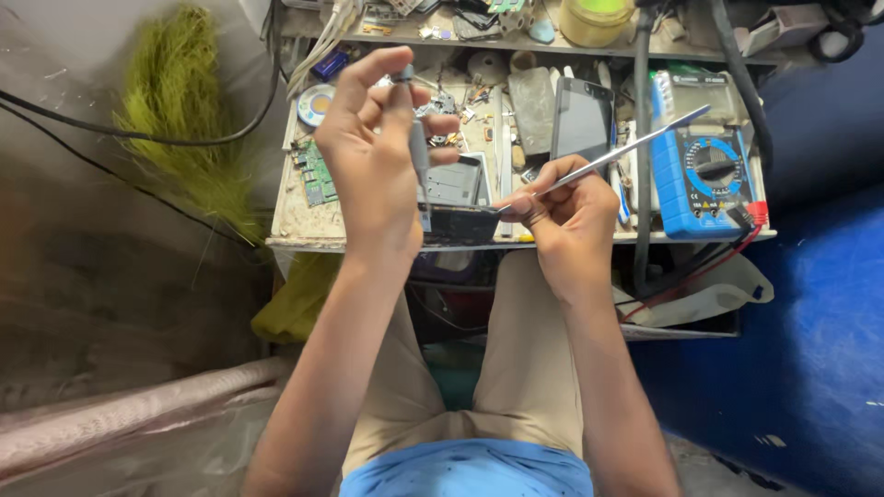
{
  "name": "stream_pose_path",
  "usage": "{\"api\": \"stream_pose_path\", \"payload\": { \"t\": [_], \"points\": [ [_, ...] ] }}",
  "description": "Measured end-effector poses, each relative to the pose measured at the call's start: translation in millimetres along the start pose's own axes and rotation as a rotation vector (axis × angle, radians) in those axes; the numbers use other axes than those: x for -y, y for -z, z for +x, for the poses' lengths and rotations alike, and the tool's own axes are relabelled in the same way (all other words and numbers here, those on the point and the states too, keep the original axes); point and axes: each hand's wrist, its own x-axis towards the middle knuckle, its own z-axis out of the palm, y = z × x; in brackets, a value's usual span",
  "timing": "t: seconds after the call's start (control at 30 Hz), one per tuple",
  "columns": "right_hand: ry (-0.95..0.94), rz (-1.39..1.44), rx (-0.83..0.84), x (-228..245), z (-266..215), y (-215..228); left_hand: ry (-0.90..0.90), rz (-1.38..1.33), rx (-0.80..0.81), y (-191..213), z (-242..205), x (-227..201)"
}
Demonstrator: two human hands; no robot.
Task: The person uses a flat-head tool to pry open the back casing of a handheld mobile device and then uses a screwdriver to remove a small internal part.
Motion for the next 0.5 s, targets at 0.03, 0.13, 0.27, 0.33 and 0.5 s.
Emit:
{"api": "stream_pose_path", "payload": {
  "t": [0.03,0.13,0.27,0.33,0.5],
  "points": [
    [0.004,-0.003,-0.002,-0.1,0.0,0.5,0.008,-0.027,0.017,-1.9,-2.2,1.8],
    [0.01,-0.01,-0.006,-1.1,-2.5,1.1,-0.059,-0.031,0.115,-2.8,-8.8,5.3],
    [0.018,-0.007,-0.003,1.5,-2.4,-1.7,-0.12,0.066,0.108,-8.8,-11.8,9.8],
    [0.012,-0.011,-0.01,2.8,-1.8,-1.8,-0.101,0.043,0.111,-10.3,-14.3,11.6],
    [0.003,-0.016,-0.01,2.8,-3.2,-1.6,-0.105,0.058,0.11,-10.8,-15.7,15.0]
  ]
}}
